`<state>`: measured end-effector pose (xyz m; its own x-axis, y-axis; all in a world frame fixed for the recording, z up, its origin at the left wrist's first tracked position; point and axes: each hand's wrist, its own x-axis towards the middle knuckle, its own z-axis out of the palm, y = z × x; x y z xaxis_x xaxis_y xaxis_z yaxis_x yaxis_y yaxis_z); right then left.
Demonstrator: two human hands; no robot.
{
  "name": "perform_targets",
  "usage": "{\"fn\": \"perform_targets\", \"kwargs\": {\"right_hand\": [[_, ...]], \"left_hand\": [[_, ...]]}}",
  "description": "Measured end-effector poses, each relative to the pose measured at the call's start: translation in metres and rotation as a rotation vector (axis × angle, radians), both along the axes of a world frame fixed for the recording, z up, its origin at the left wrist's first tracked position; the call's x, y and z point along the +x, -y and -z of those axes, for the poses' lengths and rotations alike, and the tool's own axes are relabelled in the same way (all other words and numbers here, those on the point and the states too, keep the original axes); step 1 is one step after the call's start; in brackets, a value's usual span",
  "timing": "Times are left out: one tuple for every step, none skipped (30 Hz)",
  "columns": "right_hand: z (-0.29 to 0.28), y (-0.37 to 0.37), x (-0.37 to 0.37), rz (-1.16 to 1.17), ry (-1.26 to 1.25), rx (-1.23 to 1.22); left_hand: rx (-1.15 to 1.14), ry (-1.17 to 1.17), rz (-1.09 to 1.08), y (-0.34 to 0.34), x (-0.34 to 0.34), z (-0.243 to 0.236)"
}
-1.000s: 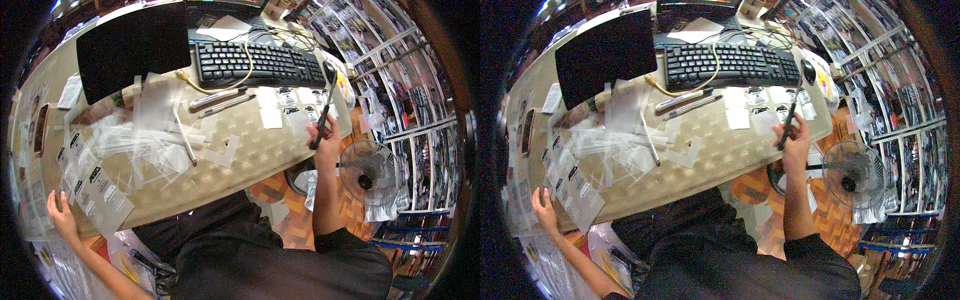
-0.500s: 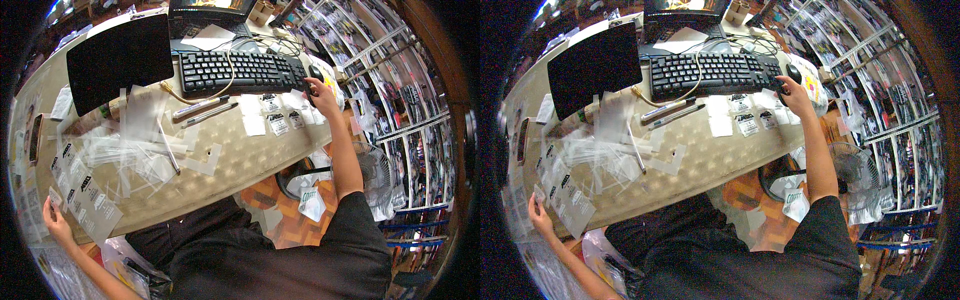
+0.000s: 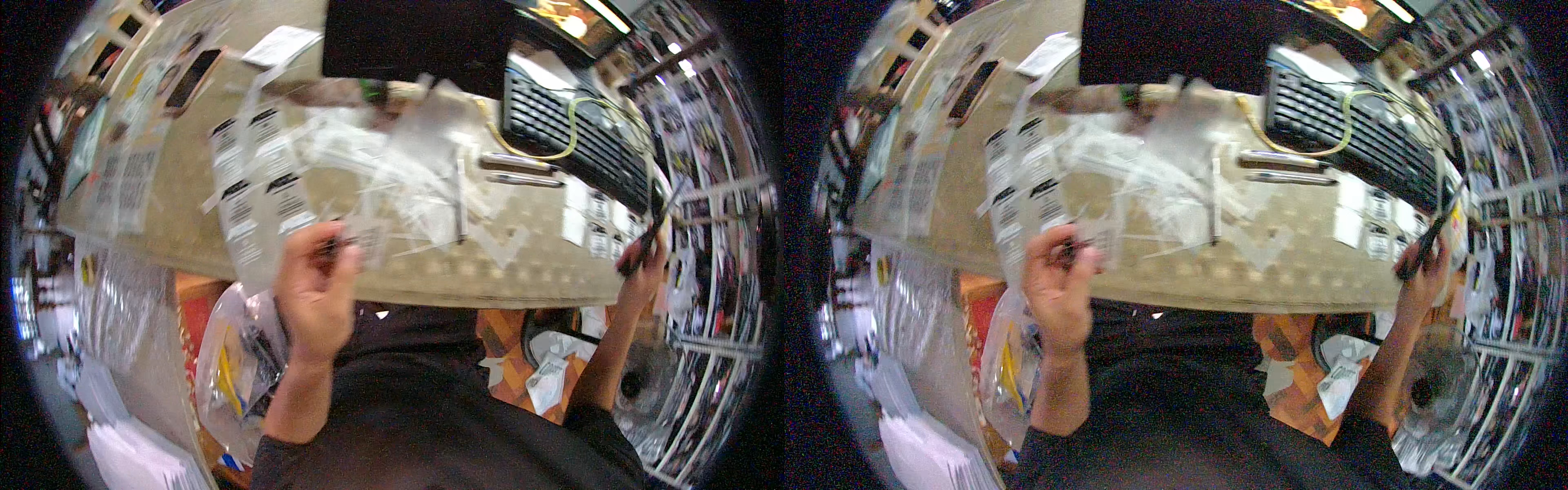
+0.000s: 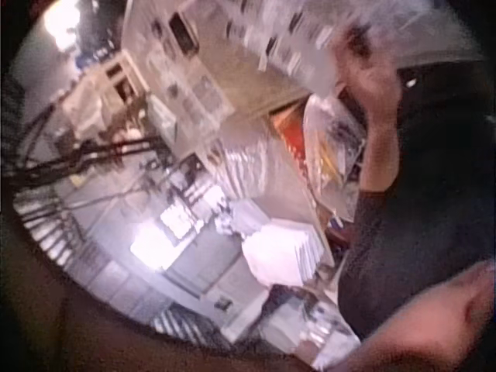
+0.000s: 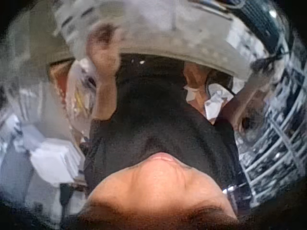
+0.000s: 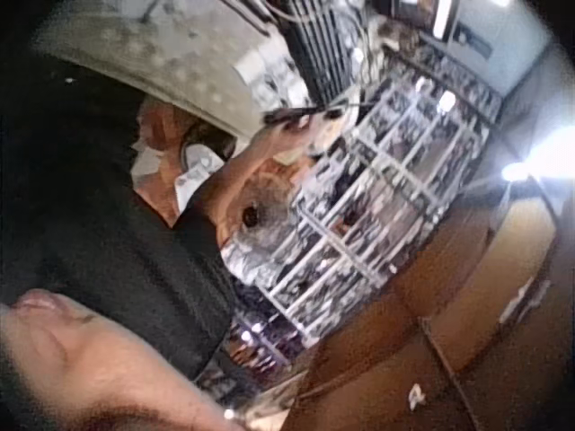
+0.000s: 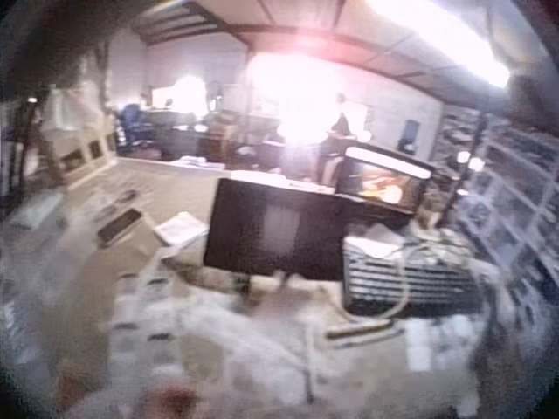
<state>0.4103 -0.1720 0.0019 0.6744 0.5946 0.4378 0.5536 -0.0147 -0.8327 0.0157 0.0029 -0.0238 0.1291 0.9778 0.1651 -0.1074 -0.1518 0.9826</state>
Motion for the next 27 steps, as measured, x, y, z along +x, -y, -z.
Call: {"fn": "perform_targets", "kwargs": {"right_hand": [[0.010, 0.006, -0.030, -0.039, -0.090, -0.018], [0.025, 0.009, -0.060, -0.152, -0.313, 0.008], [0.041, 0.005, -0.104, -0.165, -0.477, 0.084], [0.050, 0.007, -0.133, -0.270, -0.427, -0.111], [0.048, 0.000, -0.162, -0.337, -0.471, -0.136], [0.046, -0.006, -0.191, -0.398, -0.514, -0.157], [0.022, -0.013, -0.214, -0.564, -0.860, -0.296], [0.023, -0.016, -0.226, -0.655, -0.979, -0.240], [0.024, -0.020, -0.234, -0.745, -1.097, -0.187], [0.016, -0.024, -0.239, -0.739, -1.117, -0.251], [0.013, -0.028, -0.241, -0.760, -1.078, -0.280], [0.011, -0.031, -0.242, -0.782, -1.038, -0.306], [0.009, -0.034, -0.241, -0.804, -0.997, -0.333], [0.009, -0.036, -0.241, -0.830, -0.956, -0.342], [0.008, -0.038, -0.240, -0.854, -0.915, -0.350], [0.009, -0.040, -0.244, -0.863, -0.895, -0.333], [0.009, -0.041, -0.246, -0.868, -0.889, -0.329], [0.009, -0.042, -0.248, -0.871, -0.883, -0.327], [0.009, -0.042, -0.251, -0.874, -0.877, -0.324], [0.008, -0.044, -0.252, -0.876, -0.876, -0.331], [0.008, -0.045, -0.252, -0.875, -0.875, -0.332], [0.008, -0.045, -0.253, -0.877, -0.879, -0.331], [0.009, -0.045, -0.252, -0.880, -0.884, -0.330], [0.009, -0.045, -0.252, -0.882, -0.887, -0.330], [0.009, -0.045, -0.253, -0.862, -0.886, -0.340], [0.008, -0.046, -0.255, -0.844, -0.885, -0.351], [0.008, -0.046, -0.256, -0.824, -0.884, -0.360]], "left_hand": [[-0.010, 0.017, 0.037, 0.000, 0.009, 0.000], [-0.023, 0.058, 0.026, 0.002, 0.015, -0.001], [-0.037, 0.103, 0.015, 0.005, 0.021, -0.004], [-0.049, 0.156, 0.013, 0.006, 0.023, -0.005], [-0.020, 0.146, 0.011, 0.006, 0.023, -0.006], [0.014, 0.136, 0.017, 0.006, 0.025, -0.008], [0.040, 0.134, 0.016, 0.007, 0.023, -0.010], [0.027, 0.151, 0.023, 0.010, 0.024, -0.015], [0.010, 0.170, 0.028, 0.011, 0.025, -0.018], [-0.008, 0.189, 0.034, 0.012, 0.026, -0.020], [-0.004, 0.183, 0.045, 0.013, 0.025, -0.020], [0.004, 0.178, 0.057, 0.014, 0.024, -0.020], [0.011, 0.172, 0.067, 0.015, 0.023, -0.020], [-0.016, 0.191, 0.076, 0.016, 0.022, -0.021], [-0.043, 0.209, 0.085, 0.018, 0.022, -0.022], [-0.069, 0.227, 0.089, 0.019, 0.020, -0.023], [-0.057, 0.238, 0.093, 0.020, 0.020, -0.024], [-0.045, 0.247, 0.097, 0.020, 0.019, -0.024], [-0.034, 0.257, 0.101, 0.021, 0.018, -0.023], [-0.040, 0.270, 0.103, 0.022, 0.018, -0.023], [-0.042, 0.282, 0.109, 0.022, 0.018, -0.022], [-0.045, 0.294, 0.116, 0.023, 0.018, -0.022], [-0.032, 0.281, 0.112, 0.024, 0.017, -0.022], [-0.020, 0.269, 0.110, 0.023, 0.017, -0.023], [-0.008, 0.258, 0.107, 0.023, 0.016, -0.023], [-0.014, 0.263, 0.109, 0.023, 0.016, -0.023], [-0.019, 0.267, 0.113, 0.024, 0.016, -0.023]]}}
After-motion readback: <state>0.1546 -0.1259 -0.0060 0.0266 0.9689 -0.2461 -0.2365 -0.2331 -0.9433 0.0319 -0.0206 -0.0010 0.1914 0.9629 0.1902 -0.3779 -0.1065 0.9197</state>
